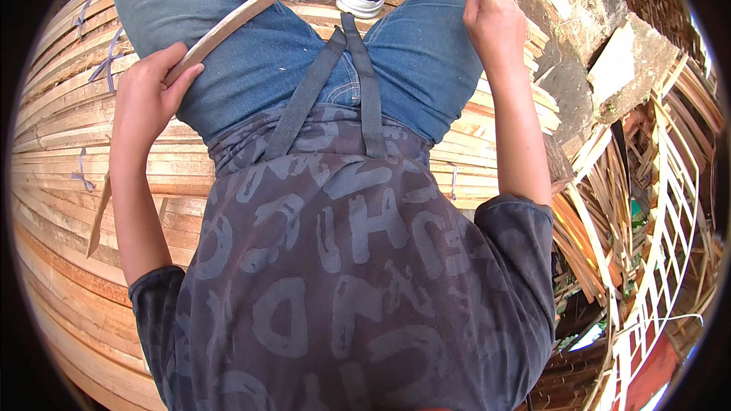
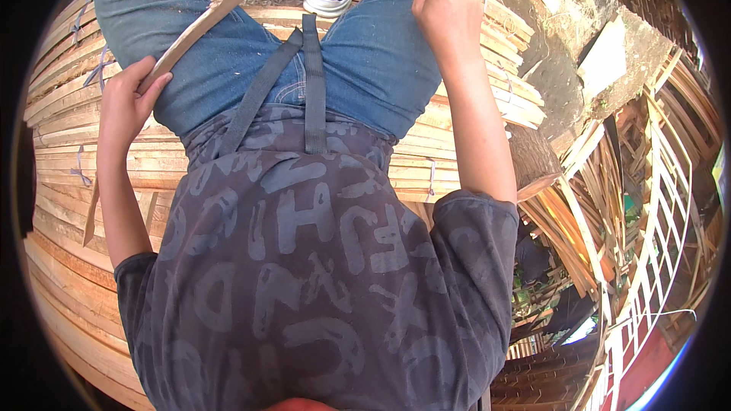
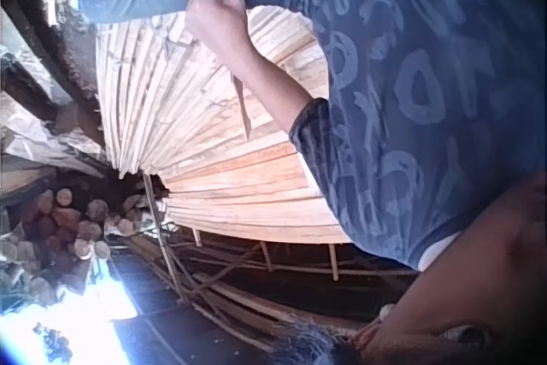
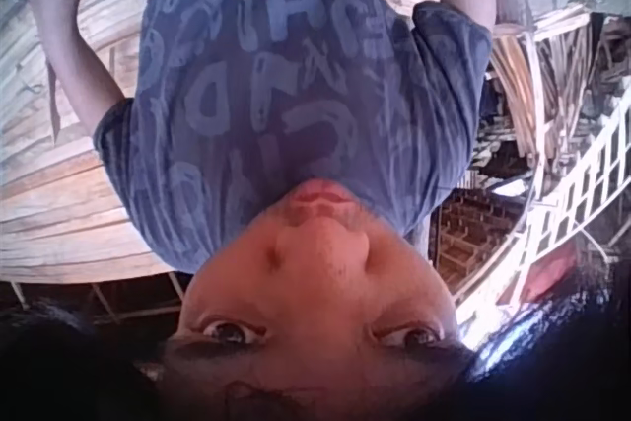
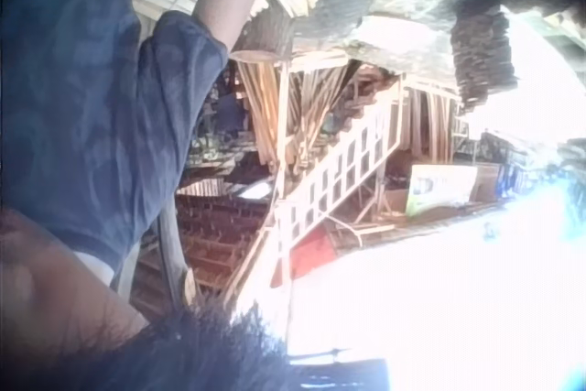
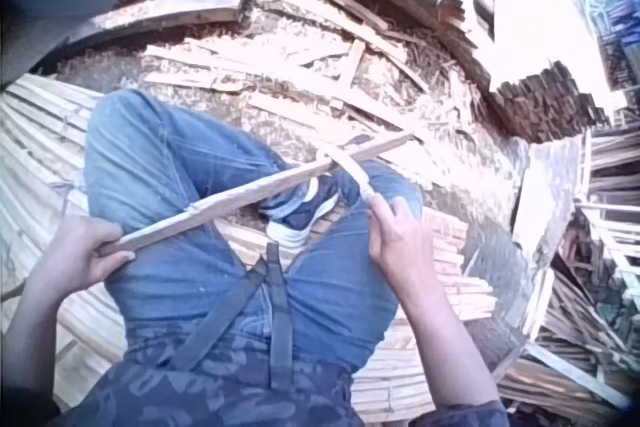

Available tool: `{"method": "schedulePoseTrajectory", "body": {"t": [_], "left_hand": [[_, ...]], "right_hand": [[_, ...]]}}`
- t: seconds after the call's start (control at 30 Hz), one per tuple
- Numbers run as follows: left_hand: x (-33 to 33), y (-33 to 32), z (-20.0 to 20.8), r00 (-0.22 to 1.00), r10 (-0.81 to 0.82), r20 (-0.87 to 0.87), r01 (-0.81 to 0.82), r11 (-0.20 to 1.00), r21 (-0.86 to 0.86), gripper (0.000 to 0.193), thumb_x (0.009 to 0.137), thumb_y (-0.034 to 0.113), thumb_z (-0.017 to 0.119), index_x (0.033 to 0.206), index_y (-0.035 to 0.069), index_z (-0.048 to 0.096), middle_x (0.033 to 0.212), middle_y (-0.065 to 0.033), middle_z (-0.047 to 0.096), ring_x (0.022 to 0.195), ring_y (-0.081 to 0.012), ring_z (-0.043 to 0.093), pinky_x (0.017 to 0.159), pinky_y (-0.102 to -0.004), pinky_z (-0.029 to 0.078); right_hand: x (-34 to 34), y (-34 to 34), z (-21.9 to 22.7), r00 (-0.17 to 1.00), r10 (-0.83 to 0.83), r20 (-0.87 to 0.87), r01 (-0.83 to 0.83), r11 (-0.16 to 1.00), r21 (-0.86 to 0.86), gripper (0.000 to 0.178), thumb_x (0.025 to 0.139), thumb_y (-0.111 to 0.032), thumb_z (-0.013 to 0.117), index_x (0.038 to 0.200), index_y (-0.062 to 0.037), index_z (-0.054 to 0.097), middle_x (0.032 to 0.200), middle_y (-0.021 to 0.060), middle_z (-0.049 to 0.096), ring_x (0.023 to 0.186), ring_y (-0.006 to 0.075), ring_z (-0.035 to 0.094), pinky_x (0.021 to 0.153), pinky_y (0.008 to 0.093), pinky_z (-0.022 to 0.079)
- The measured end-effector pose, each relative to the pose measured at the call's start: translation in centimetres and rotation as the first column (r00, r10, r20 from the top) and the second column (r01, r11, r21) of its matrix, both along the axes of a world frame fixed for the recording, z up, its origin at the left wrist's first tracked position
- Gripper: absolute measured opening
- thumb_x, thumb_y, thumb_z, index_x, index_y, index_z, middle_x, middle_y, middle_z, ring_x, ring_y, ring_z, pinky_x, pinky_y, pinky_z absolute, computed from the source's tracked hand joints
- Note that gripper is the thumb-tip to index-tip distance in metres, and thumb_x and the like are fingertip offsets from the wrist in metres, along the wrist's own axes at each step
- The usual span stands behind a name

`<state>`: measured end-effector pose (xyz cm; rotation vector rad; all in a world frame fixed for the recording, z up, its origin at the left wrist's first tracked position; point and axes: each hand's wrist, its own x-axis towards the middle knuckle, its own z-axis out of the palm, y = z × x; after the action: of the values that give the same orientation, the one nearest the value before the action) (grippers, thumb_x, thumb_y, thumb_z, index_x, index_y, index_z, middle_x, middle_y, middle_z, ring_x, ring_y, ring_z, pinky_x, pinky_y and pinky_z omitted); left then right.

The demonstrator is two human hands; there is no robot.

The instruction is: The person sits cross-legged on a wooden floor and uses a knife to shave thin strips from a long piece of wood. They hold the wood against their legs and repeatedly scrape the blade along its surface to remove layers.

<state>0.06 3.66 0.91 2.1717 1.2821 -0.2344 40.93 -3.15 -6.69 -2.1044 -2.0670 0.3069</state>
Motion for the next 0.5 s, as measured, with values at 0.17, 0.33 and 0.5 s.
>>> {"method": "schedulePoseTrajectory", "body": {"t": [0.17, 0.33, 0.5], "left_hand": [[-0.2, -0.3, 0.1, 0.999, 0.037, 0.002, -0.037, 0.999, -0.027, 0.032, 0.088, 0.017, 0.071, 0.081, -0.002, 0.046, 0.067, -0.0183, 0.043, 0.058, -0.0323, 0.037, 0.055, -0.0368, 0.036], [0.4, 0.5, 0.0, 1.000, -0.007, -0.016, 0.007, 1.000, -0.002, 0.031, 0.087, 0.021, 0.072, 0.081, 0.000, 0.049, 0.068, -0.0179, 0.049, 0.060, -0.0354, 0.046, 0.056, -0.0396, 0.039], [0.1, 0.1, 0.2, 0.999, 0.005, -0.049, -0.006, 1.000, -0.021, 0.030, 0.087, 0.022, 0.072, 0.081, 0.001, 0.052, 0.067, -0.0177, 0.051, 0.059, -0.0359, 0.048, 0.056, -0.0391, 0.040]], "right_hand": [[2.1, -0.2, -0.7, 0.995, 0.091, 0.047, -0.094, 0.992, 0.085, 0.026, 0.094, -0.018, 0.061, 0.120, -0.0213, 0.064, 0.084, 0.0096, 0.061, 0.069, 0.0327, 0.065, 0.058, 0.0420, 0.052], [3.8, -0.6, -1.8, 0.989, 0.014, 0.150, -0.021, 0.999, 0.044, 0.026, 0.097, -0.022, 0.059, 0.122, -0.0270, 0.064, 0.088, 0.0067, 0.066, 0.071, 0.0316, 0.068, 0.058, 0.0410, 0.054], [-1.5, 0.1, 2.8, 0.986, 0.157, -0.055, -0.155, 0.987, 0.041, 0.026, 0.089, -0.010, 0.063, 0.115, -0.0148, 0.066, 0.081, 0.0114, 0.056, 0.065, 0.0315, 0.062, 0.054, 0.0427, 0.049]]}}
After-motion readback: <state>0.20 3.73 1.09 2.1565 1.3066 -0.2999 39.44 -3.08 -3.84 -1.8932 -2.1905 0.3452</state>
